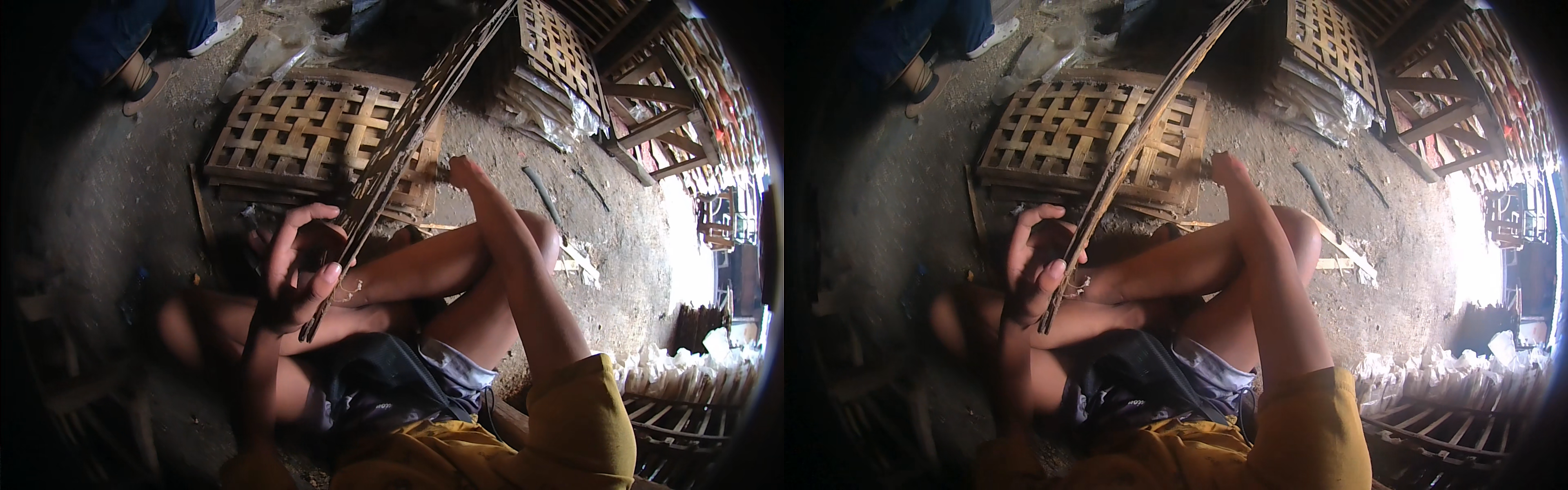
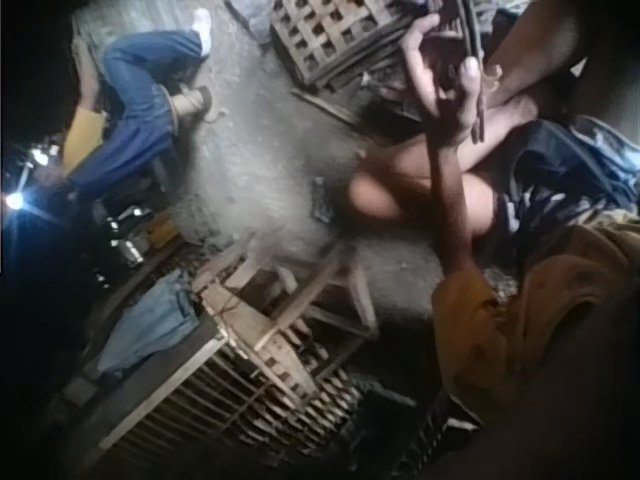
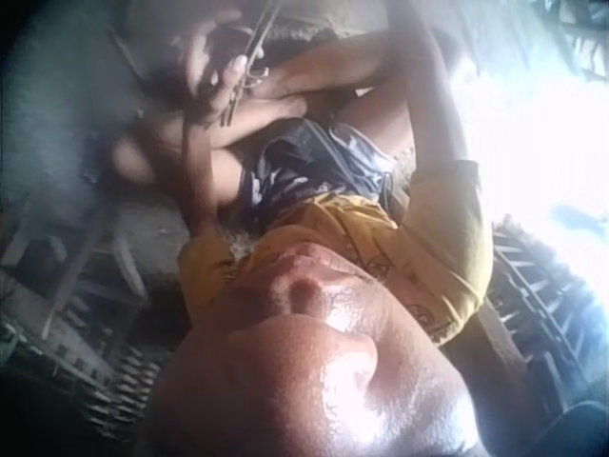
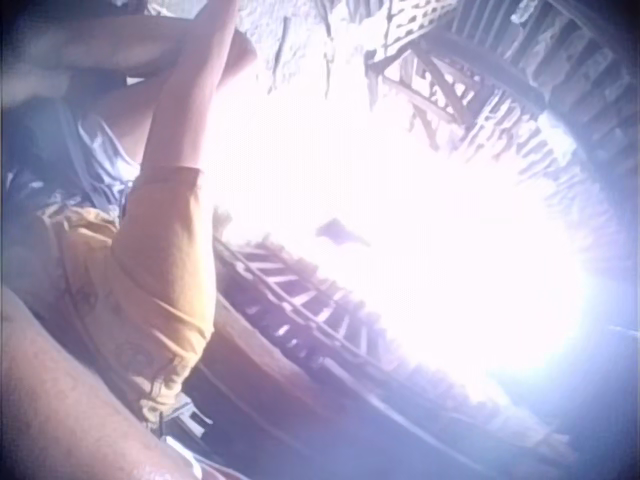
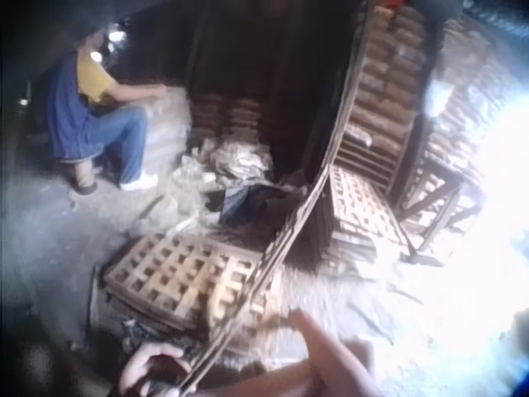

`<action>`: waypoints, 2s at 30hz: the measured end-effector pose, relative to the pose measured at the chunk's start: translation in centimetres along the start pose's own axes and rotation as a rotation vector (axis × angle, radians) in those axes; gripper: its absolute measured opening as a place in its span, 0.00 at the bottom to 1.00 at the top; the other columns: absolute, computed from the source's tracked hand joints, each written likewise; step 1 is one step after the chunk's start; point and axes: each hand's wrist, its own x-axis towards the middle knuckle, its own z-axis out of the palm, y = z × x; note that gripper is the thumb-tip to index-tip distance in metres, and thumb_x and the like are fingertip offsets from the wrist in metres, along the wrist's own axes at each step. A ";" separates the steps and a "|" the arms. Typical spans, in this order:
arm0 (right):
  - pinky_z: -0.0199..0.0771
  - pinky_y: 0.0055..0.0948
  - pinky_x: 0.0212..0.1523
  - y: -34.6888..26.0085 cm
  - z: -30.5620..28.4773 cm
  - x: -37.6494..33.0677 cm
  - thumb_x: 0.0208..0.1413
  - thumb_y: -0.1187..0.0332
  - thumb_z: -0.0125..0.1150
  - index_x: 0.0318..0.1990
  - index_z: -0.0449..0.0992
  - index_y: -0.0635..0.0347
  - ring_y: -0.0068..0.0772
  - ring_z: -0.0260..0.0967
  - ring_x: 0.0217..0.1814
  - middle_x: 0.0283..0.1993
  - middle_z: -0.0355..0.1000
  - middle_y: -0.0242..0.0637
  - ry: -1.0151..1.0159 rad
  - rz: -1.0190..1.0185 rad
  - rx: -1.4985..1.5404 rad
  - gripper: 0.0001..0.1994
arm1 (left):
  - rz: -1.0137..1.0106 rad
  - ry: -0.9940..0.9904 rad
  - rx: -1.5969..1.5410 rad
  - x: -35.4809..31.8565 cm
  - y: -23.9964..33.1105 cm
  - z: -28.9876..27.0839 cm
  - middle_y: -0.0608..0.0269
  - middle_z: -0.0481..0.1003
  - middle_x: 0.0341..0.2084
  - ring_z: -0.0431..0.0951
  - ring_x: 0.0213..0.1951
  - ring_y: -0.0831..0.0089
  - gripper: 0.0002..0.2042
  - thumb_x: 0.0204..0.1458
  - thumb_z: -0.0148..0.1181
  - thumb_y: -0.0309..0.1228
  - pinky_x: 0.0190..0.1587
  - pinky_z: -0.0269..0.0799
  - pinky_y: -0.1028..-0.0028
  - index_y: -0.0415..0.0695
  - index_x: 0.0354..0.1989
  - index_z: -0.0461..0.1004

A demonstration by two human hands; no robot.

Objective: The person sits on the floor and assembles a wooden lattice panel by hand, interlocking slats and adjusting the frame. They handle multiple lattice pieces, aligning and fitting them together without visible tools.

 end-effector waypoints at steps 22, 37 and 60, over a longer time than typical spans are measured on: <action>0.80 0.37 0.39 -5.9 -16.7 -12.5 0.49 0.66 0.67 0.32 0.83 0.61 0.42 0.81 0.33 0.31 0.81 0.48 0.772 -0.002 0.683 0.08 | 0.029 -0.010 0.041 -0.4 -0.3 -0.4 0.57 0.75 0.43 0.77 0.42 0.72 0.33 0.54 0.66 0.34 0.51 0.72 0.70 0.37 0.65 0.58; 0.76 0.29 0.33 -13.2 -19.3 -22.1 0.48 0.84 0.64 0.40 0.82 0.61 0.33 0.78 0.31 0.33 0.79 0.38 1.311 -0.532 0.723 0.12 | -0.003 0.036 -0.012 0.2 -0.3 0.4 0.55 0.76 0.39 0.77 0.40 0.71 0.33 0.53 0.67 0.37 0.49 0.73 0.69 0.37 0.64 0.59; 0.79 0.27 0.33 -15.2 -19.2 -24.9 0.51 0.83 0.64 0.43 0.82 0.63 0.33 0.81 0.33 0.36 0.81 0.38 1.031 -0.712 0.894 0.12 | 0.026 0.001 -0.001 -0.1 -0.4 -0.4 0.60 0.76 0.40 0.77 0.42 0.75 0.29 0.57 0.62 0.33 0.48 0.74 0.72 0.40 0.65 0.60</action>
